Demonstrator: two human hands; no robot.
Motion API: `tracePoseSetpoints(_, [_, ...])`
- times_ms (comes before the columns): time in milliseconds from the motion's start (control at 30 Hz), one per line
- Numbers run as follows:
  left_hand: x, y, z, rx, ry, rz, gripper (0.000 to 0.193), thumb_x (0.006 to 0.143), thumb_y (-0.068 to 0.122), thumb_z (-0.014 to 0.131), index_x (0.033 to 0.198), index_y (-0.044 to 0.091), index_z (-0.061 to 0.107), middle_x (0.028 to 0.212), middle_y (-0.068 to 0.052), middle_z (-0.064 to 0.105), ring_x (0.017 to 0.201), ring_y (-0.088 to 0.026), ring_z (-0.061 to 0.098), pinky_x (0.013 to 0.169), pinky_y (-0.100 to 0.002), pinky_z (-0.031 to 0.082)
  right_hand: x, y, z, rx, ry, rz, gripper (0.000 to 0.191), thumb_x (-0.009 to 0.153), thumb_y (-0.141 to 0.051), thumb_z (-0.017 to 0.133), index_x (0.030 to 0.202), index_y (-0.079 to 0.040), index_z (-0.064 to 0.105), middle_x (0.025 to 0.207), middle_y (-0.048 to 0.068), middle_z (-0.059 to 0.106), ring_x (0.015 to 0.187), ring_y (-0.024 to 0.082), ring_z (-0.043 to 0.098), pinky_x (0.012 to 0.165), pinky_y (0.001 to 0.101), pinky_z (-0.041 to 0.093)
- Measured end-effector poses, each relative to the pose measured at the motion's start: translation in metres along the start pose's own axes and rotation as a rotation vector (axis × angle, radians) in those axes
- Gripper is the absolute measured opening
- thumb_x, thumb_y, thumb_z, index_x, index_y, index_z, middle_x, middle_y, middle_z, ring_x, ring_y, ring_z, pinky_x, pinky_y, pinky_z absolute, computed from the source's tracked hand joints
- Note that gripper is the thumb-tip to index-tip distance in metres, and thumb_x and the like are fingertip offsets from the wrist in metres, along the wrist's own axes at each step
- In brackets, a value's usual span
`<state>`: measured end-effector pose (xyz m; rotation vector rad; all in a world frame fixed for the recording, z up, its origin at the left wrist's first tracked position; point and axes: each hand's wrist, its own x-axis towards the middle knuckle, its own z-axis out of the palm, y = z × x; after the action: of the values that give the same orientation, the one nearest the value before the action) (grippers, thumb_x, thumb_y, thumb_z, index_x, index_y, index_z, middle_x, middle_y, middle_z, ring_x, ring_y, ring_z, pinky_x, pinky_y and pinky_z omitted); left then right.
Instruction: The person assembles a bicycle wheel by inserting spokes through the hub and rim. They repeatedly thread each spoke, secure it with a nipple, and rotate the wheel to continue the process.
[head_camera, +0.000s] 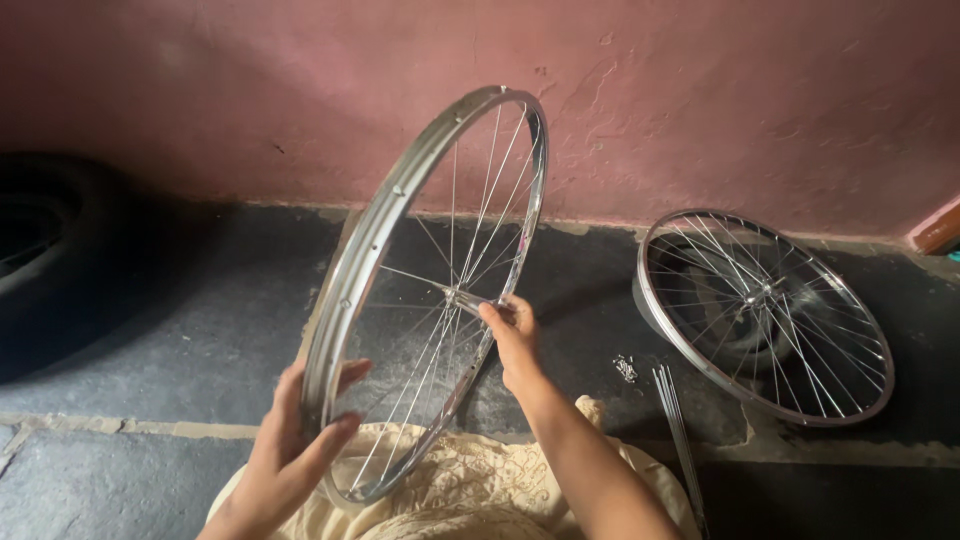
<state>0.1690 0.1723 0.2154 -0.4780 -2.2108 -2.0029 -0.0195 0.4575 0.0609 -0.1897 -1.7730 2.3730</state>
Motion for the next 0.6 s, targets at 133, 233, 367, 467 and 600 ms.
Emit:
tracePoseSetpoints(133, [0.012,-0.019,-0.025,-0.396,-0.018,-0.044,0.077,0.091,0.029,0.048,0.161,0.006,0.030,0.153,-0.017,0.052,0.138,-0.029,0.044,0.108,-0.043,0.037,0.001,0.000,-0.007,-0.033,0.022,0.131,0.056,0.085,-0.026,0.076,0.133,-0.007,0.056,0.115,0.004,0.064,0.105,0.014,0.065,0.085,0.0294,0.056])
tracePoseSetpoints(233, [0.068,-0.064,-0.037,-0.464,0.182,-0.307,0.070,0.091,0.041,0.057,0.151,0.009,0.040,0.138,-0.006,0.061,0.118,-0.017,0.059,0.096,-0.035,0.046,-0.003,-0.003,-0.006,0.001,-0.001,0.130,0.051,0.089,-0.025,0.073,0.133,-0.004,0.060,0.117,0.008,0.064,0.105,0.016,0.065,0.086,0.0308,0.060])
tracePoseSetpoints(367, [0.149,-0.131,-0.013,-0.837,0.053,-0.319,0.042,0.094,0.014,0.074,0.131,0.006,0.056,0.101,-0.003,0.064,0.090,-0.014,0.065,0.085,-0.033,0.052,-0.009,-0.007,-0.001,0.016,-0.053,0.170,0.051,0.092,-0.022,0.069,0.140,-0.009,0.059,0.121,0.005,0.065,0.102,0.014,0.065,0.083,0.0308,0.058])
tracePoseSetpoints(467, [0.182,-0.156,0.009,-0.695,0.251,-0.491,0.035,0.098,0.025,0.071,0.123,0.005,0.055,0.099,-0.010,0.068,0.089,-0.021,0.066,0.081,-0.040,0.054,-0.009,-0.007,-0.001,0.047,-0.058,0.151,0.050,0.094,-0.018,0.067,0.143,-0.010,0.059,0.118,0.006,0.066,0.099,0.013,0.064,0.082,0.0309,0.057])
tracePoseSetpoints(600, [0.196,-0.145,-0.008,-0.714,-0.048,-0.413,0.048,0.086,0.019,0.073,0.129,0.004,0.060,0.105,-0.008,0.075,0.097,-0.018,0.070,0.090,-0.034,0.055,0.000,-0.006,-0.010,0.104,-0.039,0.120,0.051,0.096,-0.014,0.067,0.146,-0.010,0.058,0.111,0.006,0.062,0.095,0.013,0.062,0.084,0.0316,0.059])
